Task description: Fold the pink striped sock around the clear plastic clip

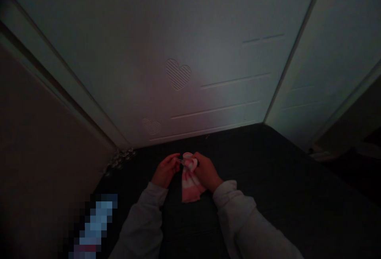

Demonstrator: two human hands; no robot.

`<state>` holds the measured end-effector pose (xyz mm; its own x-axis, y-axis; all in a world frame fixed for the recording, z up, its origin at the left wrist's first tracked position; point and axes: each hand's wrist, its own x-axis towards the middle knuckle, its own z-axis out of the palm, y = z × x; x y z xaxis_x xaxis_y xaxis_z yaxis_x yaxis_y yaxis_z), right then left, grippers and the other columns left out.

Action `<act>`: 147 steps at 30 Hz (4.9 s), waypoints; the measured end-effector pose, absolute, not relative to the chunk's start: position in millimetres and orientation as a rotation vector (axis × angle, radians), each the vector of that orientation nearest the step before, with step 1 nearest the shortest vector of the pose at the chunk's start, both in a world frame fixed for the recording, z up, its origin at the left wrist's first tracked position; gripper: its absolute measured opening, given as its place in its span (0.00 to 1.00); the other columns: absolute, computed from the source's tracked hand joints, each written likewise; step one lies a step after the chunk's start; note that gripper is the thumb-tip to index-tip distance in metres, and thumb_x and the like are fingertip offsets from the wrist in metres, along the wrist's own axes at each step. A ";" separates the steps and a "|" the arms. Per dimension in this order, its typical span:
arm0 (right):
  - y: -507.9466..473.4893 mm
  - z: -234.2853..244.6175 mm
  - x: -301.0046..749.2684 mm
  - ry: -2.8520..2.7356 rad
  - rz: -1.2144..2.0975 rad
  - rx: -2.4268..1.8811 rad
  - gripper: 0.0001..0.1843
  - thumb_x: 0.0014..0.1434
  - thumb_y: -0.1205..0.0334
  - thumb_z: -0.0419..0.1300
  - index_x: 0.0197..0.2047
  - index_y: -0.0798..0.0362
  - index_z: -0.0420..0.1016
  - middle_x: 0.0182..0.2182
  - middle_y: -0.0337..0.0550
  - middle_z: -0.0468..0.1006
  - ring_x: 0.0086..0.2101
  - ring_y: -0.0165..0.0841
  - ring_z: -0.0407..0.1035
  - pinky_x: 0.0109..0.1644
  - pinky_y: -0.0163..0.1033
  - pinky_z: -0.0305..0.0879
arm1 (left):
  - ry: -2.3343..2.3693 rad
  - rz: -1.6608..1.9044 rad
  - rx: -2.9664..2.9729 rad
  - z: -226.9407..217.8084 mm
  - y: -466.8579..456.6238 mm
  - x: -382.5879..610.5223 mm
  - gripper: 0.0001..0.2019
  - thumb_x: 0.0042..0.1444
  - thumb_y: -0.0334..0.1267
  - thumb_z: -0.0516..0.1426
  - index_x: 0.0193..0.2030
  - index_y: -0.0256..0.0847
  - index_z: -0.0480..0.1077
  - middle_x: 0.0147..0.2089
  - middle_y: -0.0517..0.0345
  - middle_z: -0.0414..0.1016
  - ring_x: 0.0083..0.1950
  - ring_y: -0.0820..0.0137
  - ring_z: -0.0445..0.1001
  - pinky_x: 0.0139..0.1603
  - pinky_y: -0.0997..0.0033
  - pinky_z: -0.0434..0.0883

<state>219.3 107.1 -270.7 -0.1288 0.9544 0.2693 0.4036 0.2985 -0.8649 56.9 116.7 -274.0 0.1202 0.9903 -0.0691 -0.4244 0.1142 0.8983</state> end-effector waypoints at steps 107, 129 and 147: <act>105.4 -267.7 215.4 -1.807 0.826 -1.020 0.14 0.56 0.67 0.49 0.42 0.51 0.72 0.40 0.42 0.76 0.41 0.33 0.69 0.46 0.38 0.62 | 0.748 1.210 0.799 -274.8 117.9 52.8 0.17 0.38 0.37 0.64 0.37 0.35 0.72 0.27 0.58 0.72 0.26 0.77 0.64 0.30 0.74 0.60; 113.9 -279.6 211.2 -1.607 1.089 -1.087 0.07 0.53 0.66 0.50 0.29 0.55 0.68 0.24 0.36 0.69 0.27 0.28 0.63 0.31 0.32 0.59 | 0.762 1.213 0.737 -266.9 114.9 55.5 0.15 0.38 0.36 0.62 0.36 0.38 0.70 0.26 0.61 0.71 0.25 0.77 0.65 0.29 0.74 0.62; 105.3 -271.3 212.7 -1.824 0.834 -1.156 0.15 0.54 0.70 0.47 0.40 0.52 0.71 0.32 0.43 0.77 0.33 0.33 0.70 0.36 0.35 0.62 | 0.937 1.301 0.748 -272.8 117.2 60.8 0.17 0.37 0.44 0.64 0.33 0.36 0.70 0.22 0.62 0.69 0.20 0.79 0.61 0.23 0.77 0.57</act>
<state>212.7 105.3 -271.3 -0.2591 0.9250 0.2780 0.3951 0.3641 -0.8434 60.8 117.2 -272.8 0.0168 0.9890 -0.1472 -0.4527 0.1388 0.8808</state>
